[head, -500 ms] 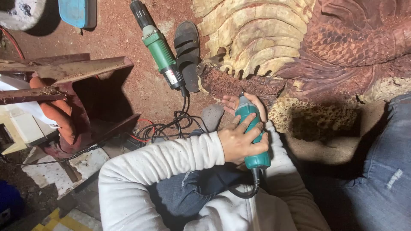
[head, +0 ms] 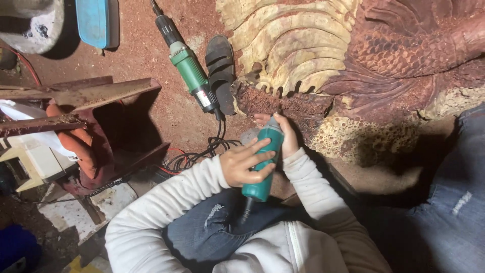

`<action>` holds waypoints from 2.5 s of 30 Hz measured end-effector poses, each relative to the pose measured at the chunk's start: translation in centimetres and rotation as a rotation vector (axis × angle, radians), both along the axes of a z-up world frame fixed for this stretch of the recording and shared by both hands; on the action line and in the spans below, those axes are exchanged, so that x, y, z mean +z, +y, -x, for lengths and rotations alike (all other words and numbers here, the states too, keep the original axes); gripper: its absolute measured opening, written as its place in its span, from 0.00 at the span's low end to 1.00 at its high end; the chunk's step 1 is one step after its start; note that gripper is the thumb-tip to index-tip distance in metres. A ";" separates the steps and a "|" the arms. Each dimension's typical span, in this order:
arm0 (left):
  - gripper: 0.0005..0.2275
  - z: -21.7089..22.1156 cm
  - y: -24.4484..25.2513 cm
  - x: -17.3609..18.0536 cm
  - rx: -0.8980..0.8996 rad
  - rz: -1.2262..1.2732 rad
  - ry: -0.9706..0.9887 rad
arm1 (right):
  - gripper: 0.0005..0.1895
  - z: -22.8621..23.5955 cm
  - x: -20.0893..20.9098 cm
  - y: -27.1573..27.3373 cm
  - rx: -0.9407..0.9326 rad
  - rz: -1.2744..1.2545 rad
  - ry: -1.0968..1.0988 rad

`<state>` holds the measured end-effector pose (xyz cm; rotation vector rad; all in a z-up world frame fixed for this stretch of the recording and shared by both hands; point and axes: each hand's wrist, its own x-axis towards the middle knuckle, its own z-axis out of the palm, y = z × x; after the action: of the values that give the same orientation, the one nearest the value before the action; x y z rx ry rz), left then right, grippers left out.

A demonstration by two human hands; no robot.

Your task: Using handheld rotary carving tools to add fine texture and detail to a large wooden sculpture.

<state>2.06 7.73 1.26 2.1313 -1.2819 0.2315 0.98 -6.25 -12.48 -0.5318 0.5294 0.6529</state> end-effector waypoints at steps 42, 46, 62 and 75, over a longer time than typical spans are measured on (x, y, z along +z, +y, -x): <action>0.14 -7.1 -0.9 3.3 -0.122 0.110 0.484 | 0.24 -2.9 6.8 1.1 -0.276 0.264 0.197; 0.14 -6.7 -2.0 5.5 -0.065 -0.020 0.559 | 0.23 -2.3 7.4 0.5 -0.282 0.297 0.123; 0.07 -9.3 -2.7 5.1 -0.167 0.073 0.642 | 0.25 -2.2 4.7 1.7 -0.306 0.171 0.203; 0.17 -11.3 -2.2 6.3 -0.158 0.050 0.761 | 0.25 -3.3 6.5 1.9 -0.307 0.121 0.296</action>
<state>13.36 5.56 7.52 1.7810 -0.9513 -0.5593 4.23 -4.36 -6.00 -0.4572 0.9138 0.4082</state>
